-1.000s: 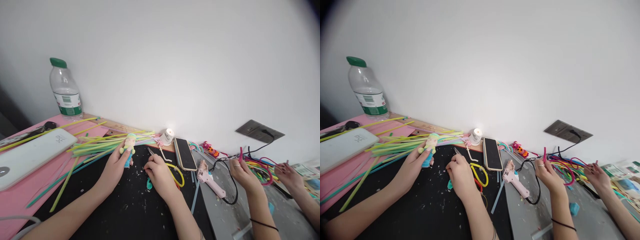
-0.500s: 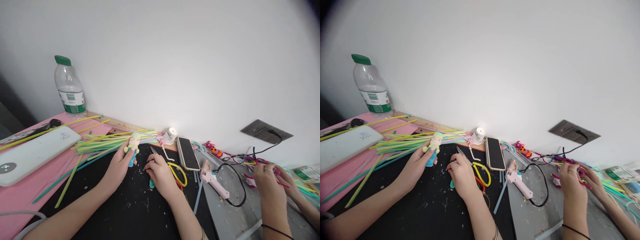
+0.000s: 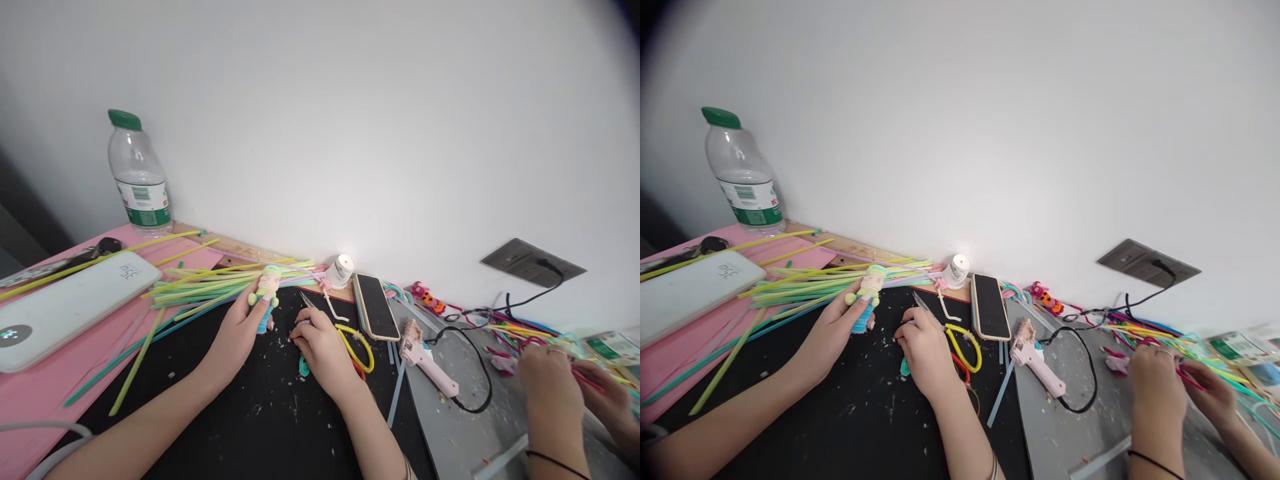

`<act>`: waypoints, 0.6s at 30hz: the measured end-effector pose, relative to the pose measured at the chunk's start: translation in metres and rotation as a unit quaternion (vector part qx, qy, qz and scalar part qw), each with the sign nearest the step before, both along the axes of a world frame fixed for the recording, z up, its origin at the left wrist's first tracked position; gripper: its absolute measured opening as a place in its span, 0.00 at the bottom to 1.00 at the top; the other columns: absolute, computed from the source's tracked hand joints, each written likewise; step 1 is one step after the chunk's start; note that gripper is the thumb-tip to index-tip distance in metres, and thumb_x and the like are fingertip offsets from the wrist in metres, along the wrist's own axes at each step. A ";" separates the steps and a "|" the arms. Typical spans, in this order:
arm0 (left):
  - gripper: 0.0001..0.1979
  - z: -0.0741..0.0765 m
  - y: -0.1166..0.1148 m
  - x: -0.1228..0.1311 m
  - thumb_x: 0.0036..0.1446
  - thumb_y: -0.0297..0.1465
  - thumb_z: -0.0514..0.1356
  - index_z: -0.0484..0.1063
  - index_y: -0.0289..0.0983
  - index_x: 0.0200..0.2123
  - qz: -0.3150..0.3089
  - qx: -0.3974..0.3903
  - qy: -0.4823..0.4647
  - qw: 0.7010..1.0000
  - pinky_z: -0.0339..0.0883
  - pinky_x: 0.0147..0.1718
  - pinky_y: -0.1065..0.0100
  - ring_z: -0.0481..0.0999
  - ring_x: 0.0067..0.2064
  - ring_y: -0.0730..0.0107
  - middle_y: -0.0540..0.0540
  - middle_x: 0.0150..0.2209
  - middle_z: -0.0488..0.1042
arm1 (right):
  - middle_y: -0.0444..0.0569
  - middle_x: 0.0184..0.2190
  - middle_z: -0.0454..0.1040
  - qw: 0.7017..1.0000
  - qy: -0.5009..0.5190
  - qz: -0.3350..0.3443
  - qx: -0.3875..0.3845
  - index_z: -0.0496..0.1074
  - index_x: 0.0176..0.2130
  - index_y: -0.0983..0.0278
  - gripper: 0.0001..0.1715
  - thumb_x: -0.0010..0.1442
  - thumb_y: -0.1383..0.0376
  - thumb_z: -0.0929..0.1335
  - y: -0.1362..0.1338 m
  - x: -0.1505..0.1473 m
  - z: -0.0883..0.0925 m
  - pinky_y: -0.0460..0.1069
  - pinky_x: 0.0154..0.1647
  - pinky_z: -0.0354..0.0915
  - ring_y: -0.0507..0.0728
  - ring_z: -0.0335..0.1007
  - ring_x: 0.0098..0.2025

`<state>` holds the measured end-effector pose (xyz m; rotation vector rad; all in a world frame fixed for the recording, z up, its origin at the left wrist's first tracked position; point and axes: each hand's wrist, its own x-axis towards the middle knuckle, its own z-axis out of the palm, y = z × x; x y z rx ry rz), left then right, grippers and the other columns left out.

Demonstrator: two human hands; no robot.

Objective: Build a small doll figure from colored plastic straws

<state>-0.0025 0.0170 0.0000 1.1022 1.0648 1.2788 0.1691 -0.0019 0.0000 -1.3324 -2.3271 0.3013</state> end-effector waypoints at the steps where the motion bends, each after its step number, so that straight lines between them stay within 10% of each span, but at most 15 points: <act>1: 0.19 0.000 0.000 0.000 0.60 0.41 0.54 0.63 0.43 0.53 0.000 0.000 0.001 1.000 0.61 0.29 0.71 0.64 0.26 0.75 0.54 0.31 0.63 | 0.51 0.42 0.69 1.000 0.001 0.000 -0.001 0.73 0.35 0.64 0.08 0.59 0.74 0.65 0.000 0.000 0.000 0.50 0.45 0.65 0.57 0.66 0.44; 18: 0.18 0.001 -0.001 0.000 0.60 0.40 0.53 0.64 0.41 0.51 0.001 0.004 0.009 1.000 0.61 0.29 0.70 0.65 0.26 0.73 0.53 0.31 0.65 | 0.50 0.41 0.68 1.000 0.007 -0.016 -0.019 0.73 0.35 0.63 0.09 0.58 0.75 0.65 -0.001 0.003 0.003 0.51 0.44 0.66 0.57 0.66 0.43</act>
